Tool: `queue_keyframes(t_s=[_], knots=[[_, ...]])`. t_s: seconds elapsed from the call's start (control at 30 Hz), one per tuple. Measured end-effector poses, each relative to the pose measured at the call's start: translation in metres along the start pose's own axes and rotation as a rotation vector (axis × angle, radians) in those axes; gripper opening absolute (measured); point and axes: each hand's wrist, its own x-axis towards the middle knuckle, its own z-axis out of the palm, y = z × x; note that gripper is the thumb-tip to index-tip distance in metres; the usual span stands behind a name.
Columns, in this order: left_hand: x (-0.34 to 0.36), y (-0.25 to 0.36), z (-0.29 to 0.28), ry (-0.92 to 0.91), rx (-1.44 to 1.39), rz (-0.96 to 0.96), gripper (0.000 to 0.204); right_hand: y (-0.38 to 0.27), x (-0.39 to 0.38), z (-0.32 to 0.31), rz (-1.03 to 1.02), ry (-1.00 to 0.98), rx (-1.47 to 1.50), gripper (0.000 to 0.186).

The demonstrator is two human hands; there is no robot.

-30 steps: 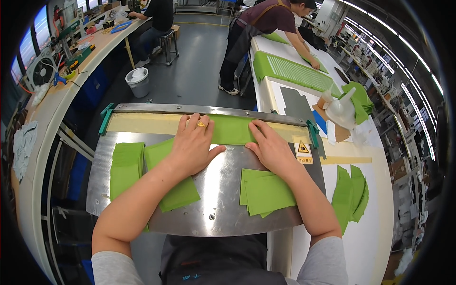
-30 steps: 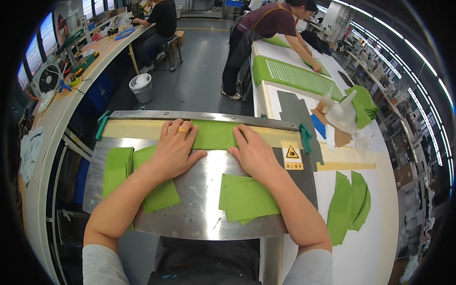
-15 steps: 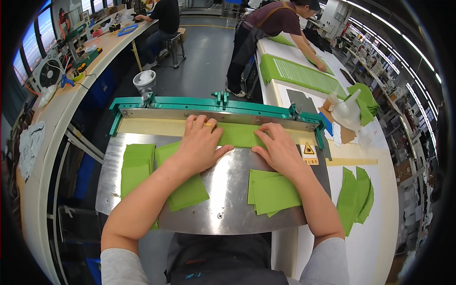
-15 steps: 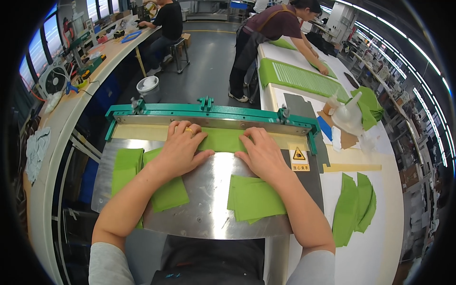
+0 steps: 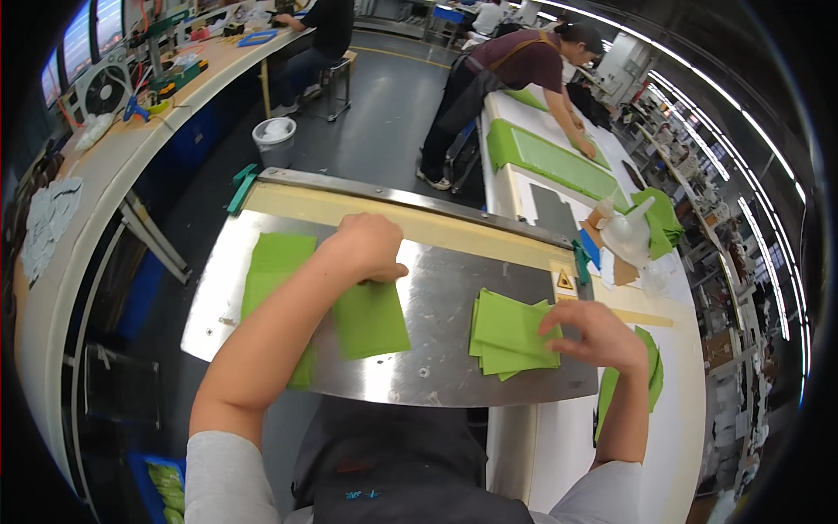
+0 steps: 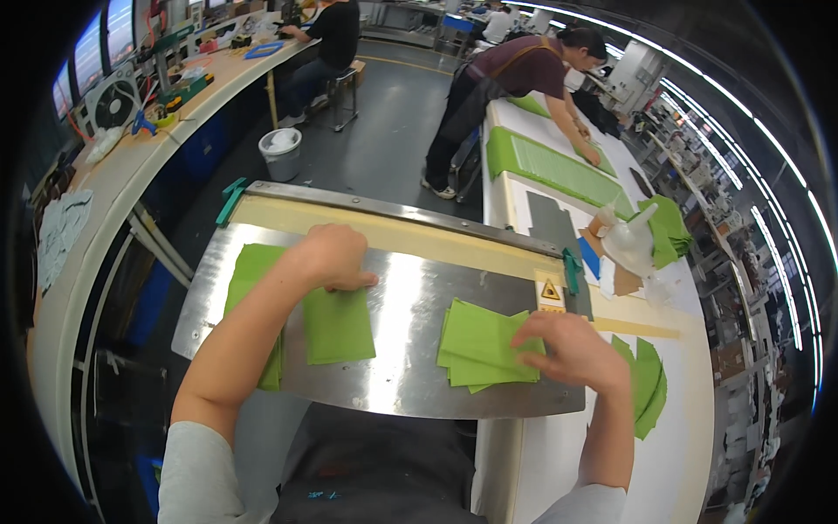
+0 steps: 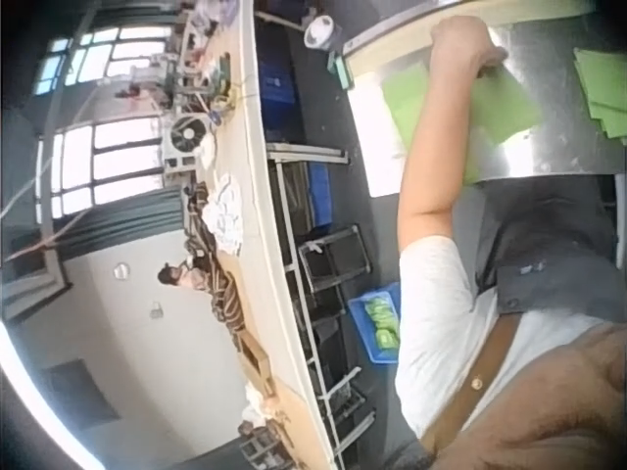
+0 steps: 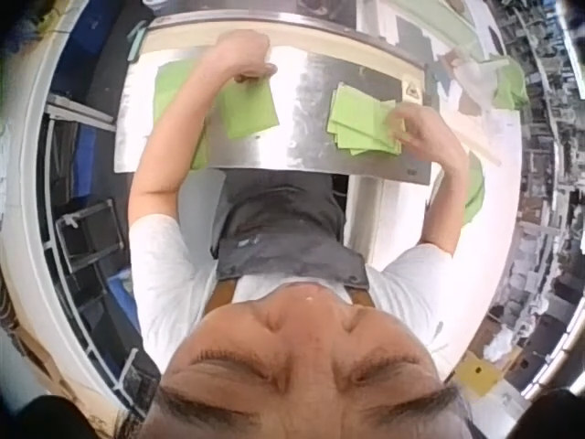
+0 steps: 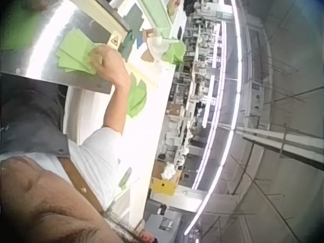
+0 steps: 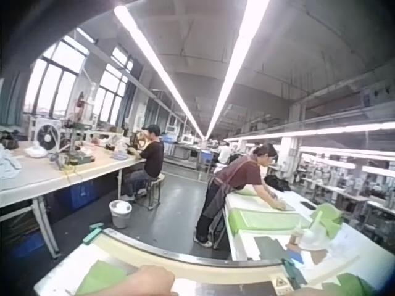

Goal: The recorder is inspecting and stacking small green fabric pieces on a metal workbench in a garment workshop.

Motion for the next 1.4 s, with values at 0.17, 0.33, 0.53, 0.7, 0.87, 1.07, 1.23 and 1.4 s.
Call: queue_keyframes(t_s=[0.17, 0.33, 0.53, 0.7, 0.87, 1.07, 1.23, 1.4], knots=[[0.021, -0.007, 0.037, 0.127, -0.077, 0.087, 0.029, -0.018, 0.058, 0.035, -0.342, 0.196, 0.178, 0.024], [0.034, 0.004, 0.051, 0.467, -0.651, 0.324, 0.016, -0.026, 0.125, 0.071, -0.421, 0.306, -0.023, 0.04], [0.031, -0.011, 0.064, 0.663, -0.334, 0.277, 0.021, -0.008, 0.142, 0.09, -0.358, 0.38, -0.215, 0.059], [0.025, 0.006, 0.056, 0.51, -0.131, 0.309, 0.035, -0.001, 0.132, 0.083, -0.282, 0.411, -0.196, 0.061], [0.026, 0.007, 0.061, 0.52, -0.069, 0.313, 0.047, 0.008, 0.133, 0.082, -0.214, 0.518, -0.142, 0.058], [0.022, 0.001, 0.065, 0.53, -0.049, 0.288, 0.047, 0.01, 0.132, 0.082, -0.192, 0.47, -0.163, 0.061], [0.019, 0.007, 0.059, 0.511, -0.012, 0.253, 0.047, 0.015, 0.134, 0.085, -0.206, 0.506, -0.222, 0.057], [0.024, 0.005, 0.063, 0.572, 0.041, 0.253, 0.046, 0.015, 0.137, 0.083, -0.168, 0.481, -0.145, 0.062]])
